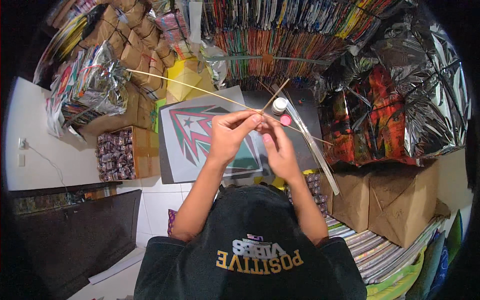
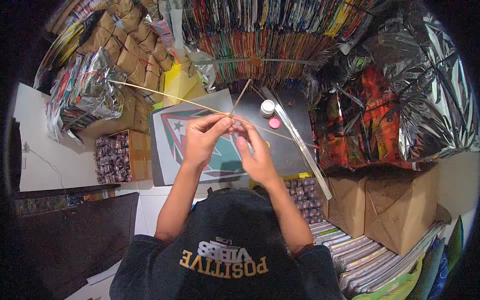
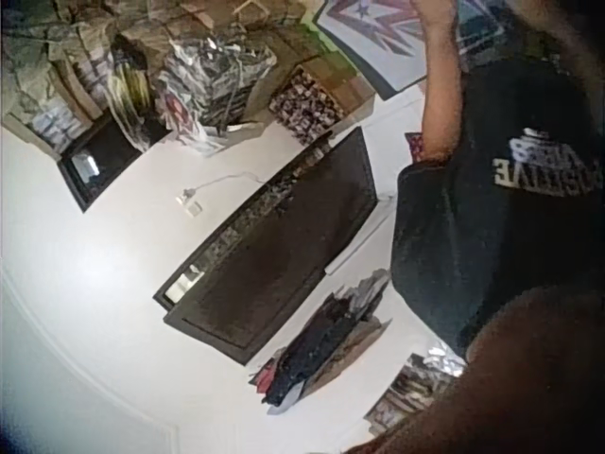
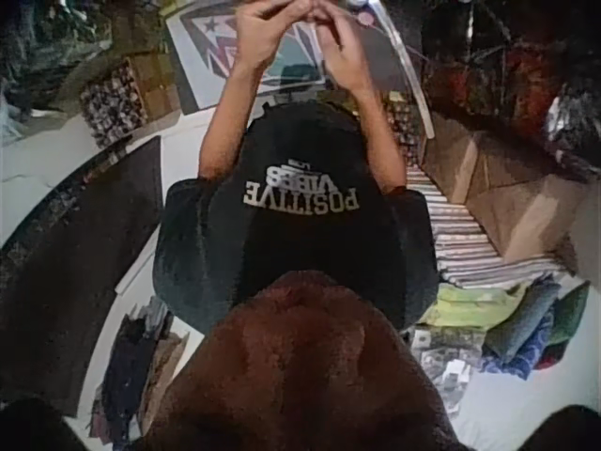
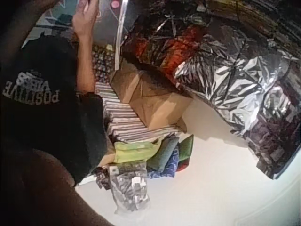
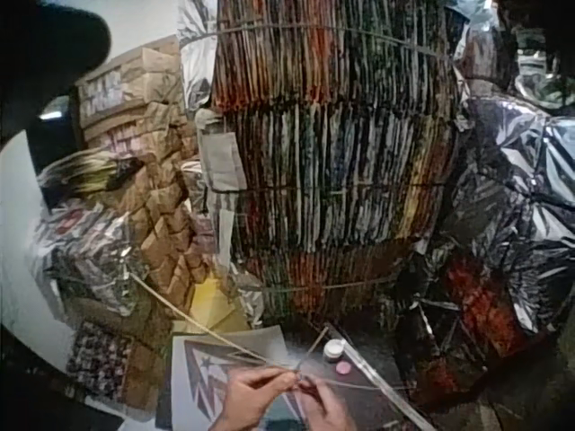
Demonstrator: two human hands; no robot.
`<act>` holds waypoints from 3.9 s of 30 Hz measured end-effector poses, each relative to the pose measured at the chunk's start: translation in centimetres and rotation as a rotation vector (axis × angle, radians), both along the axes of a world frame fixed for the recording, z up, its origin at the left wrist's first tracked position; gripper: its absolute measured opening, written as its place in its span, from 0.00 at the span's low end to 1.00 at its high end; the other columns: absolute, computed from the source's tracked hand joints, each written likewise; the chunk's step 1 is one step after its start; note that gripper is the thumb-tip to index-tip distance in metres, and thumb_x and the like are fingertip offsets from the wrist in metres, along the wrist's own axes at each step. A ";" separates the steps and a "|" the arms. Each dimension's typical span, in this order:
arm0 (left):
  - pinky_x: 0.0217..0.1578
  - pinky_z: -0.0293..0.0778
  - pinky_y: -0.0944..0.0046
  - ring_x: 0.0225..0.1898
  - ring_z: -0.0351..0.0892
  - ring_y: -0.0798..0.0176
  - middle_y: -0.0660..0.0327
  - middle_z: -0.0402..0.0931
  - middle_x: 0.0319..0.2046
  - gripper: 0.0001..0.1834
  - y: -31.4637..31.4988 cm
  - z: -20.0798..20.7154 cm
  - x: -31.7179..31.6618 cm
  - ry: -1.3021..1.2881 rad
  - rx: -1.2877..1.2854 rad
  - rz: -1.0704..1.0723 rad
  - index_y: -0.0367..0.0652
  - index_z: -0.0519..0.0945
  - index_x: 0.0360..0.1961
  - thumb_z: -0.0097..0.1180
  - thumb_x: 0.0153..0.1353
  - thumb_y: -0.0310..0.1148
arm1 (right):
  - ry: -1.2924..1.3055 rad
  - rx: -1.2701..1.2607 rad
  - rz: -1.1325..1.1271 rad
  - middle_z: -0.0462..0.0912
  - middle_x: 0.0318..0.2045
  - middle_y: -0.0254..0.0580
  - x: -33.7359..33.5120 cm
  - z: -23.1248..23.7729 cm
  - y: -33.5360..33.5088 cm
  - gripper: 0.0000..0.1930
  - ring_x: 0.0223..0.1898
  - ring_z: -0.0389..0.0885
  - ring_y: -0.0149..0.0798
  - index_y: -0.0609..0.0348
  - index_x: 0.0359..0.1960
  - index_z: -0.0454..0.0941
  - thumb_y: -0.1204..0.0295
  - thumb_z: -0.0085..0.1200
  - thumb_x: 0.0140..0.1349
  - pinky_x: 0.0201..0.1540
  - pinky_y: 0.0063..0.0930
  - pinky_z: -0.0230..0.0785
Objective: The person selects a printed kite sheet and places it on a table. They then break two wooden sticks to size and tie them together with string to form a cross-shaped frame structure.
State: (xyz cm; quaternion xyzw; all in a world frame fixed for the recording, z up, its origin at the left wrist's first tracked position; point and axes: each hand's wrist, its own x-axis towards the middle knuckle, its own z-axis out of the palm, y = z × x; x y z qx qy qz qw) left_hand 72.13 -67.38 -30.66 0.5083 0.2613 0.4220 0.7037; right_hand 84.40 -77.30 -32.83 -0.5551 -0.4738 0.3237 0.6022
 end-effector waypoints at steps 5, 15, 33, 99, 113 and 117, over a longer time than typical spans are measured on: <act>0.38 0.79 0.69 0.33 0.83 0.68 0.56 0.86 0.34 0.09 0.9 0.7 -0.7 0.104 0.127 0.079 0.31 0.87 0.41 0.65 0.62 0.25 | 0.024 -0.125 0.047 0.72 0.29 0.26 -0.4 1.5 -1.0 0.10 0.28 0.63 0.18 0.63 0.49 0.76 0.72 0.44 0.75 0.30 0.17 0.57; 0.40 0.78 0.67 0.35 0.84 0.67 0.55 0.87 0.35 0.08 0.5 -1.4 -0.9 0.287 0.348 -0.037 0.34 0.88 0.40 0.66 0.60 0.26 | 0.148 -0.120 0.197 0.71 0.27 0.21 -1.2 3.8 -1.3 0.09 0.24 0.59 0.14 0.62 0.42 0.79 0.73 0.46 0.74 0.24 0.14 0.51; 0.37 0.78 0.66 0.33 0.82 0.65 0.53 0.86 0.35 0.08 2.3 -1.0 -6.9 0.121 0.168 -0.129 0.31 0.88 0.37 0.66 0.59 0.26 | -0.037 -0.457 0.042 0.83 0.30 0.27 12.9 5.9 -5.0 0.10 0.34 0.76 0.22 0.65 0.38 0.84 0.69 0.57 0.69 0.40 0.21 0.69; 0.40 0.80 0.67 0.35 0.83 0.67 0.55 0.85 0.37 0.09 1.5 -1.0 -2.8 -0.165 -0.153 0.047 0.31 0.84 0.44 0.61 0.65 0.25 | -0.467 -0.180 -0.087 0.77 0.61 0.53 10.7 -2.2 -4.1 0.23 0.62 0.76 0.49 0.59 0.64 0.73 0.71 0.53 0.67 0.66 0.35 0.63; 0.39 0.80 0.68 0.34 0.83 0.68 0.55 0.86 0.35 0.09 1.0 0.1 -0.3 0.099 0.086 0.091 0.30 0.86 0.42 0.64 0.63 0.25 | 0.039 -0.086 0.078 0.73 0.26 0.28 1.1 3.3 -0.4 0.08 0.28 0.65 0.19 0.61 0.42 0.78 0.73 0.45 0.73 0.30 0.18 0.58; 0.38 0.79 0.69 0.34 0.83 0.68 0.56 0.86 0.35 0.09 1.0 -0.2 -0.3 0.157 0.165 0.044 0.31 0.87 0.42 0.65 0.62 0.25 | -0.036 -0.126 0.148 0.72 0.27 0.27 0.3 3.0 -0.4 0.08 0.28 0.64 0.18 0.63 0.39 0.78 0.76 0.45 0.72 0.28 0.18 0.56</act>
